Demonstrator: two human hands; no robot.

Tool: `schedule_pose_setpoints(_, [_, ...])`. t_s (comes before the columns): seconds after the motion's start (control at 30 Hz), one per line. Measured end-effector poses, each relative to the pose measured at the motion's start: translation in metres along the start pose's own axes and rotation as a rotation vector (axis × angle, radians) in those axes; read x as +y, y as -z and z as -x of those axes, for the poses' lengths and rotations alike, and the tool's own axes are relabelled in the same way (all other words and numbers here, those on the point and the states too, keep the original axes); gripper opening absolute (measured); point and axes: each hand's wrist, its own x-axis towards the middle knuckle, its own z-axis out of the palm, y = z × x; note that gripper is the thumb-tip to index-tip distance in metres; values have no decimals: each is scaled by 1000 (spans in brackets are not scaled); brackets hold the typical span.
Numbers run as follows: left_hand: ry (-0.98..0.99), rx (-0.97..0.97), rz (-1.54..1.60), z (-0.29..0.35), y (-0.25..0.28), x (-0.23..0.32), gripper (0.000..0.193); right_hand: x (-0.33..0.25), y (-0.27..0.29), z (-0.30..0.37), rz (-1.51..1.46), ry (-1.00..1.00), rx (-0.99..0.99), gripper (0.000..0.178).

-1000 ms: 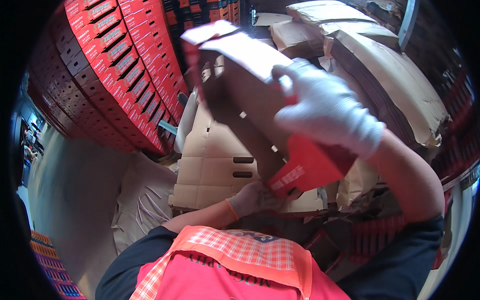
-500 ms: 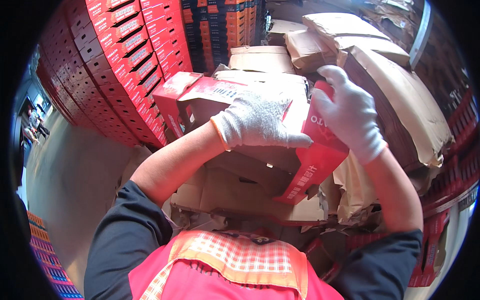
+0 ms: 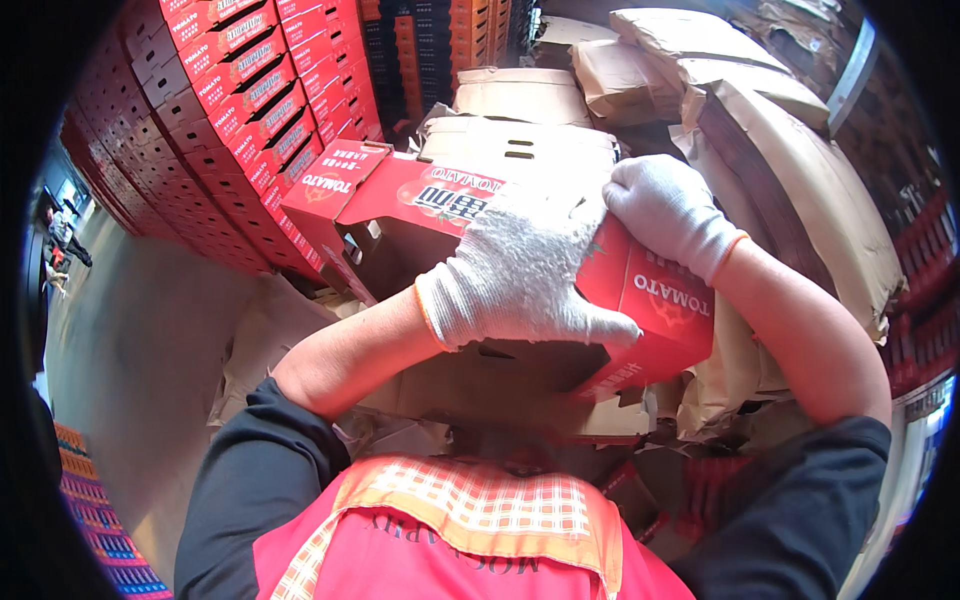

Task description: The person repeatedly picks up flat cardboard sheets, folds them into red-labeled boxes, and stacks the finished boxes on the floor. The task continues throughout the clip with consistent folding and stacking actions.

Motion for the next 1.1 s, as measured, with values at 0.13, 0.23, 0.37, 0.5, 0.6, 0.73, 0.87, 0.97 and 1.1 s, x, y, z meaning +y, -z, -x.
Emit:
schedule_pose_setpoints(0.13, [50,164,343,-1,-1,-12,92,-4,-4,0,-344,-3,58,34])
schedule_pose_setpoints(0.23, [-59,389,651,1,6,-35,62,-33,0,15,-136,428,135,47])
schedule_pose_setpoints(0.37, [9,353,591,51,22,-52,37,-43,15,11,-302,104,-27,66])
schedule_pose_setpoints(0.5, [40,284,307,149,51,-28,40,40,16,12,-830,-95,-4,73])
schedule_pose_setpoints(0.6, [228,482,489,172,69,-10,59,100,-43,27,-1178,-173,98,40])
schedule_pose_setpoints(0.73, [186,-101,463,115,80,0,99,89,-207,99,-822,-507,-168,34])
schedule_pose_setpoints(0.87, [-210,-305,74,41,40,29,100,96,-238,116,-772,-556,200,24])
schedule_pose_setpoints(0.97, [-224,-178,102,10,4,44,82,120,-137,96,-1037,-371,573,16])
schedule_pose_setpoints(1.1, [-218,236,213,-3,-52,64,93,76,-11,107,-1112,-76,847,26])
